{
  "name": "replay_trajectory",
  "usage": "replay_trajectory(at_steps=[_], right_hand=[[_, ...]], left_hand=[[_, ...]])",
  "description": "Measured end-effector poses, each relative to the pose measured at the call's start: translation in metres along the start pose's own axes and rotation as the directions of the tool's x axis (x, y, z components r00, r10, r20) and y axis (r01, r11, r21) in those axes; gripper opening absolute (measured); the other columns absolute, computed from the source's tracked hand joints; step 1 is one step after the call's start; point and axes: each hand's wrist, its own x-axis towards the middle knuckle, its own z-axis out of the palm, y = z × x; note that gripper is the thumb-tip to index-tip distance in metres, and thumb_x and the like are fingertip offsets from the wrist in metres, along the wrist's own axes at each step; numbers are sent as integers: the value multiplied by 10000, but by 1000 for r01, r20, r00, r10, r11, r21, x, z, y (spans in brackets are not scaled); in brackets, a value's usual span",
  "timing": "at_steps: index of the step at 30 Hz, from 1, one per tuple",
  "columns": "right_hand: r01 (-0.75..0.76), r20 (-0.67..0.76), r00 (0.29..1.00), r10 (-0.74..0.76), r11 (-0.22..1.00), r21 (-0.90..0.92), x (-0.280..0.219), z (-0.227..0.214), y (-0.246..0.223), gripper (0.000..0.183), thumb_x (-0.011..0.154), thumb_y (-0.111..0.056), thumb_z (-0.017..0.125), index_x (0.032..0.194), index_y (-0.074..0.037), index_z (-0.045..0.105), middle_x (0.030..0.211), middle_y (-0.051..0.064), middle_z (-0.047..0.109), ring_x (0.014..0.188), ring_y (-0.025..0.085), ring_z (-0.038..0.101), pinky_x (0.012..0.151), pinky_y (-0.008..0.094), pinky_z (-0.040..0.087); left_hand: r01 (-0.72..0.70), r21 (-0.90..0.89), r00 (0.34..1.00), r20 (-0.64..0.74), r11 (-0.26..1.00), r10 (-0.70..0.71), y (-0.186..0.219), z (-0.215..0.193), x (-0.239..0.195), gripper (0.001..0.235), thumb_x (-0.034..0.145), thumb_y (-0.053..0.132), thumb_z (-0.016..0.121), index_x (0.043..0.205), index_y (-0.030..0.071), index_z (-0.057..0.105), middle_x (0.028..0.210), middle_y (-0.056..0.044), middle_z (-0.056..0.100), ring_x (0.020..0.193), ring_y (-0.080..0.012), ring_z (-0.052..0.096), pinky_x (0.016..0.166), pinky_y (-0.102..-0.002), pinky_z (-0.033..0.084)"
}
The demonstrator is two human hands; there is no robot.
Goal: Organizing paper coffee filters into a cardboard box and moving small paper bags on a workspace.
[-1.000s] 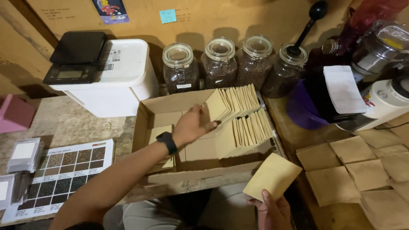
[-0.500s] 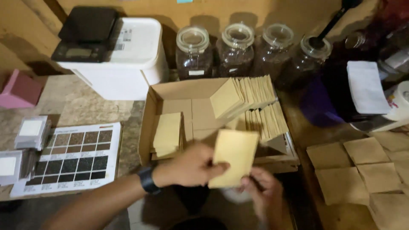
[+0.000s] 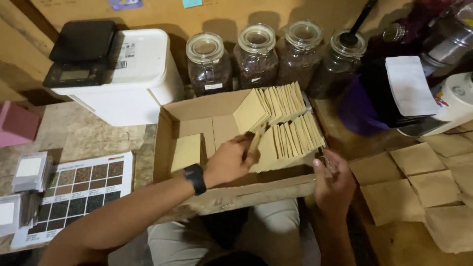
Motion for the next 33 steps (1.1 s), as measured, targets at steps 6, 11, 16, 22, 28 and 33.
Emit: replay_trajectory(at_steps=[6,11,16,22,28,33], right_hand=[[250,33,967,-252,967,58,12,15,35,487,961,-196,758,1345,54,594,1292,303,656,1266,454,590,1075,545,465],[231,40,970,-238,964,131,16,18,37,535,967,-181,735,1366,97,512,1312,340,615,1302,481,554,1128,547,417],[216,49,973,-224,968,127,16,16,35,540,997,-196,702,1408,69,473,1308,323,619,1307,453,559,1138,538,416],[211,63,974,-217,973,97,10,18,32,545,979,-214,729,1373,80,494,1348,335,594,1322,472,539,1153,551,398],[252,45,966,-253,967,25,6,23,45,512,1002,-215,723,1385,44,503,1351,316,602,1312,452,549,1144,540,402],[376,-42,920,-389,908,-184,4,18,54,388,982,-130,688,1332,14,602,1274,165,673,1174,316,649,996,411,501]], left_hand=[[354,-35,884,337,934,-323,31,-14,10,857,681,443,815,1312,22,415,1409,-295,531,1238,-519,573,957,-590,529],[342,-7,845,438,940,-305,40,-24,19,1243,675,386,848,1578,20,76,1583,-324,324,1396,-530,424,1088,-651,407],[341,21,864,388,940,-322,32,-6,22,1174,701,274,853,1590,36,125,1548,-345,306,1330,-566,478,1032,-671,452],[356,-55,921,191,933,-340,24,14,26,1074,649,187,900,1480,34,237,1504,-340,319,1177,-625,554,968,-689,515],[321,-65,931,203,945,-303,31,6,25,1098,683,140,862,1521,14,163,1482,-356,326,1169,-629,559,914,-709,530],[213,103,943,240,972,-232,8,8,19,1196,633,370,935,1490,3,186,1379,-272,418,975,-470,636,631,-599,562]])
